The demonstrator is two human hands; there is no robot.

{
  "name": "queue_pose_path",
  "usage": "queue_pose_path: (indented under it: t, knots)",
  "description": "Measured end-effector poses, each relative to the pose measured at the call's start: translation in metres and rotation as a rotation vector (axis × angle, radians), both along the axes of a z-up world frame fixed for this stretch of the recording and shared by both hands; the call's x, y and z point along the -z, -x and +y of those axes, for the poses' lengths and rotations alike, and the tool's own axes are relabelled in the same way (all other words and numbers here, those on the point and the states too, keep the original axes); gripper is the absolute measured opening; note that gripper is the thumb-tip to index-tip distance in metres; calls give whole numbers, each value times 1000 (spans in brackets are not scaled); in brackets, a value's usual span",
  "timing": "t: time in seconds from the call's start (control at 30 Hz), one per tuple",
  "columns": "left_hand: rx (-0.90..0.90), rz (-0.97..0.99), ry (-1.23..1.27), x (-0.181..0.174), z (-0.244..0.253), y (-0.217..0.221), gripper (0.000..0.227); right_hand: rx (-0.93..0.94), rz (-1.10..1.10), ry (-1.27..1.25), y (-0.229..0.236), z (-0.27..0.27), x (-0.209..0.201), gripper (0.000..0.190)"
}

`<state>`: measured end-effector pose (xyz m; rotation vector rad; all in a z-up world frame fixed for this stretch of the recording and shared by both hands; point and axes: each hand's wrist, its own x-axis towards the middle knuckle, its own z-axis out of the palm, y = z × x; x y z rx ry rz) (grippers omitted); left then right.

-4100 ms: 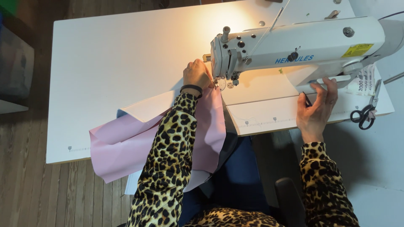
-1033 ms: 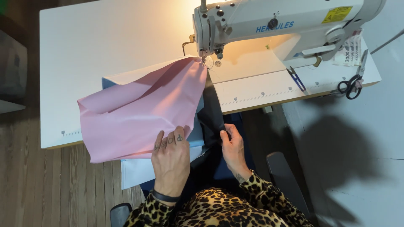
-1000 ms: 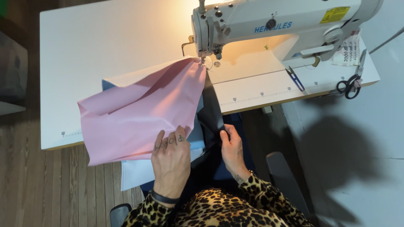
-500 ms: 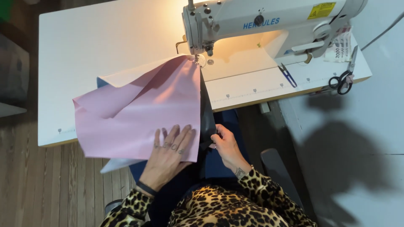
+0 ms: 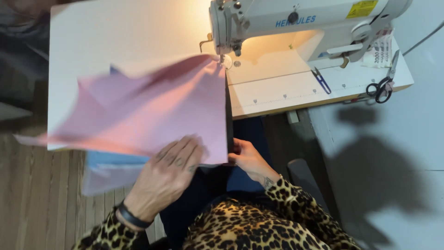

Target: Sewing together multiple pieces of colorful synthetic material using an industrial sewing machine.

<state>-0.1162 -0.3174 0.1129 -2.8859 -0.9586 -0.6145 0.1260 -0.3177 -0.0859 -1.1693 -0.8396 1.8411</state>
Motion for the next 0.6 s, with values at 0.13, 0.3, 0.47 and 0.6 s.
queue_pose_path:
  t: [0.13,0.3,0.47,0.6]
  knots:
    - [123,130,-91,23,9,-24,38,-1,245,-238,10,7,22,50]
    - [200,286,21,78,9,-35,27,-9,109,-86,4,4,16,43]
    - [164,425,117,78,5,-43,27,-64,-4,-86,0,-4,-15,51]
    - [121,127,173,15,15,-40,31,-43,267,-206,0,6,-14,61]
